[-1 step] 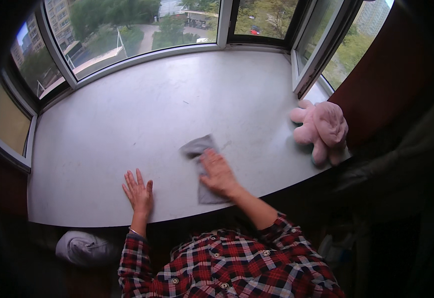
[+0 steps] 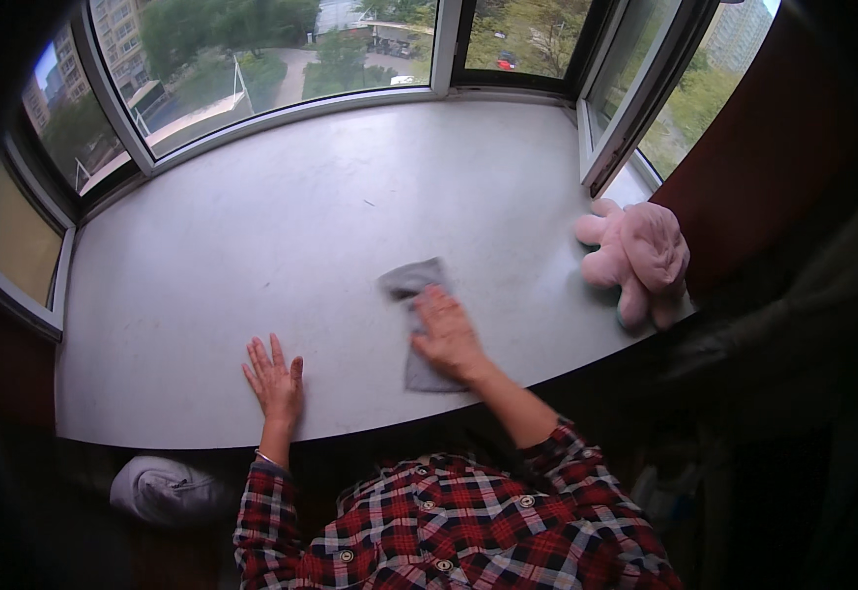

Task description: The person wipes a window sill with a cloth, then moves into the room to fold a metal drying rack. They then wash the cloth in a red basin of water and wring it out.

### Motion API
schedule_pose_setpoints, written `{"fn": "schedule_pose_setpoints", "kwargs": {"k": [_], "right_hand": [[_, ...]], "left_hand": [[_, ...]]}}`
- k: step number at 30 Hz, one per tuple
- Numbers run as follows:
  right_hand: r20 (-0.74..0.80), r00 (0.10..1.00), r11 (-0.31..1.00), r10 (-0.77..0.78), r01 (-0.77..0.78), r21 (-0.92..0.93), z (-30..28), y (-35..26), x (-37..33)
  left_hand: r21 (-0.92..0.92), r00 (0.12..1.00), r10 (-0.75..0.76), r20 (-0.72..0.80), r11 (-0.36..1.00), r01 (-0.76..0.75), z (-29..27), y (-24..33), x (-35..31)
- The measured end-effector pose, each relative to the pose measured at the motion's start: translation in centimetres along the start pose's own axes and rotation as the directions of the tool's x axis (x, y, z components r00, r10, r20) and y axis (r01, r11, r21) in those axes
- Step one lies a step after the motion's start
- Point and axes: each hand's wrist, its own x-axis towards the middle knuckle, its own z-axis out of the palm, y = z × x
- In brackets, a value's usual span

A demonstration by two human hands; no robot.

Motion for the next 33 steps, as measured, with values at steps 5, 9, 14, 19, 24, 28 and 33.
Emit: {"fn": "schedule_pose_setpoints", "kwargs": {"k": [5, 9, 14, 19, 24, 28, 33], "right_hand": [[-0.114, 0.933, 0.911, 0.342, -0.359, -0.201, -3.2, 9.2, 1.0], [-0.215, 0.850, 0.815, 0.481, -0.524, -0.246, -2.9, 10.7, 2.1], [-0.101, 0.987, 0.992, 0.121, -0.123, -0.011, 0.2, 0.0, 2.8], [0.190, 0.979, 0.997, -0.078, 0.081, -0.007, 2.4, -7.0, 2.0], [0.197, 0.980, 0.995, -0.030, 0.048, -0.085, 0.9, -3.2, 3.8], [0.034, 0.998, 0.984, 0.051, -0.045, -0.170, 0.4, 4.5, 4.0], [0.334, 0.942, 0.995, 0.043, -0.070, 0.068, -4.9, 9.3, 3.2]], "left_hand": [[-0.002, 1.000, 0.011, -0.012, 1.000, -0.011, 0.1, -0.4, 0.3], [-0.019, 1.000, -0.010, 0.015, 1.000, 0.011, 0.0, 0.5, 0.6], [0.007, 0.999, -0.039, 0.012, 0.999, 0.039, -0.6, 0.0, -0.1], [-0.008, 1.000, -0.003, 0.005, 1.000, 0.003, 0.2, 0.4, 0.3], [-0.002, 1.000, -0.013, 0.004, 1.000, 0.013, 0.0, -0.2, 0.2], [-0.066, 1.000, -0.005, 0.025, 0.998, 0.007, 0.0, 0.3, 0.5], [-0.085, 0.999, -0.016, 0.034, 0.996, 0.019, -0.7, 0.3, 0.3]]}}
